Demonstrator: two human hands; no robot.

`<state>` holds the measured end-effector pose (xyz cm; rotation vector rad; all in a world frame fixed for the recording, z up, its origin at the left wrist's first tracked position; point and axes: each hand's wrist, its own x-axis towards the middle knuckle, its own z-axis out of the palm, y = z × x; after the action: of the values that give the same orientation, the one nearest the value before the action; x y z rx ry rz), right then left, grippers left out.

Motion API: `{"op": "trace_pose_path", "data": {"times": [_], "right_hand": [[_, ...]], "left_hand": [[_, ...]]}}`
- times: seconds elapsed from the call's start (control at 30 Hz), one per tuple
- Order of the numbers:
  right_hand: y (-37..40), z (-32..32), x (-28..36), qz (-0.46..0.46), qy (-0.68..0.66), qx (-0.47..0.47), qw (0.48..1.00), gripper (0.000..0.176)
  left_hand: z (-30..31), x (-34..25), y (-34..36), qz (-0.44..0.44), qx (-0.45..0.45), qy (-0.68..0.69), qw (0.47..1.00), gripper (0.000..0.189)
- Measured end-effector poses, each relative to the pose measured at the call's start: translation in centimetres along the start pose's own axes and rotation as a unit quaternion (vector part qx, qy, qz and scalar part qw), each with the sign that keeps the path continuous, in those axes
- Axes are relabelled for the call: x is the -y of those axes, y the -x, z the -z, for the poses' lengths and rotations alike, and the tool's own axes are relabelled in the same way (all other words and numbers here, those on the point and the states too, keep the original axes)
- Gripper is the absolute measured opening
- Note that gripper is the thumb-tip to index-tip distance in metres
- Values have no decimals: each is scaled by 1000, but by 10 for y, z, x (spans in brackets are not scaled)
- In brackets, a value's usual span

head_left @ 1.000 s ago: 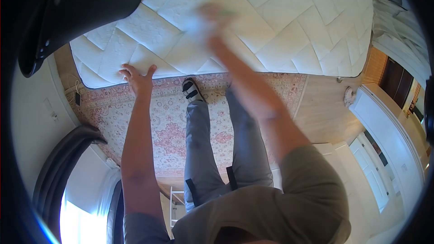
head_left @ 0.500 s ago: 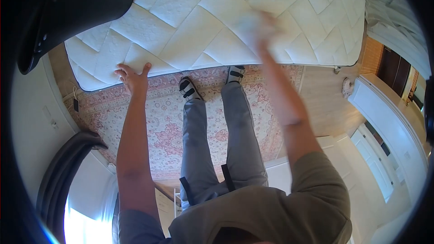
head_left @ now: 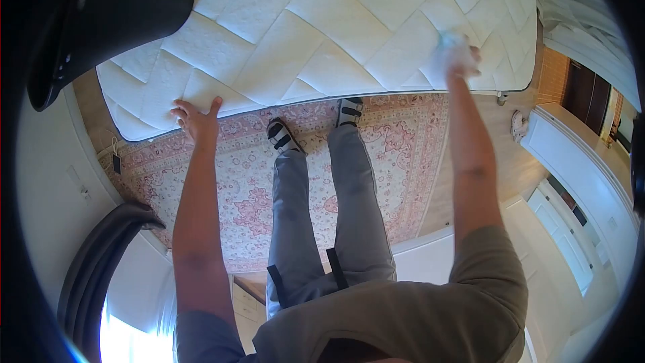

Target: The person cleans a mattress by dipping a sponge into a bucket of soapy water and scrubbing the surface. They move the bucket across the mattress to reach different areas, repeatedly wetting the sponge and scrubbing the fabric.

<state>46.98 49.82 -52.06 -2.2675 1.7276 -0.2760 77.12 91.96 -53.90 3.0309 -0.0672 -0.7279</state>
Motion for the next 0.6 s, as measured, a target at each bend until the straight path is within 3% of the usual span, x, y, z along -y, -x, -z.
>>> {"op": "trace_pose_path", "data": {"times": [0.03,0.1,0.13,0.17,0.23,0.27,0.3,0.37,0.4,0.47,0.53,0.6], "right_hand": [[3,-52,8,-11,-240,6,971,28],[47,-140,95,-66,-583,83,805,36],[83,-184,158,-126,-763,141,618,40],[123,-203,225,-137,-862,173,456,44],[163,-218,306,-138,-907,287,276,51],[158,-235,316,-55,-923,358,131,55],[156,-199,317,-110,-857,386,324,53],[105,-205,244,-23,-757,379,532,46],[61,-195,189,-76,-743,294,596,47],[-12,-89,105,-66,-585,198,784,26],[-60,-49,36,-48,-415,98,903,29],[-57,-57,36,-28,-388,59,919,31]], "left_hand": [[3,-5,3,15,12,-8,1000,112],[3,-5,2,10,2,-2,1000,111],[1,-2,3,7,-4,0,1000,110],[3,0,6,9,-8,-5,1000,110],[10,-5,1,21,28,-35,999,109],[16,-4,1,18,39,-24,999,110],[21,-1,-1,16,44,-23,999,110],[33,3,-9,1,41,-24,999,110],[52,-5,0,-30,-16,-33,999,109],[61,-8,-8,-55,-17,-26,998,109],[68,-21,-16,-70,20,-36,997,108],[56,-32,-15,-66,27,-31,997,109]]}}
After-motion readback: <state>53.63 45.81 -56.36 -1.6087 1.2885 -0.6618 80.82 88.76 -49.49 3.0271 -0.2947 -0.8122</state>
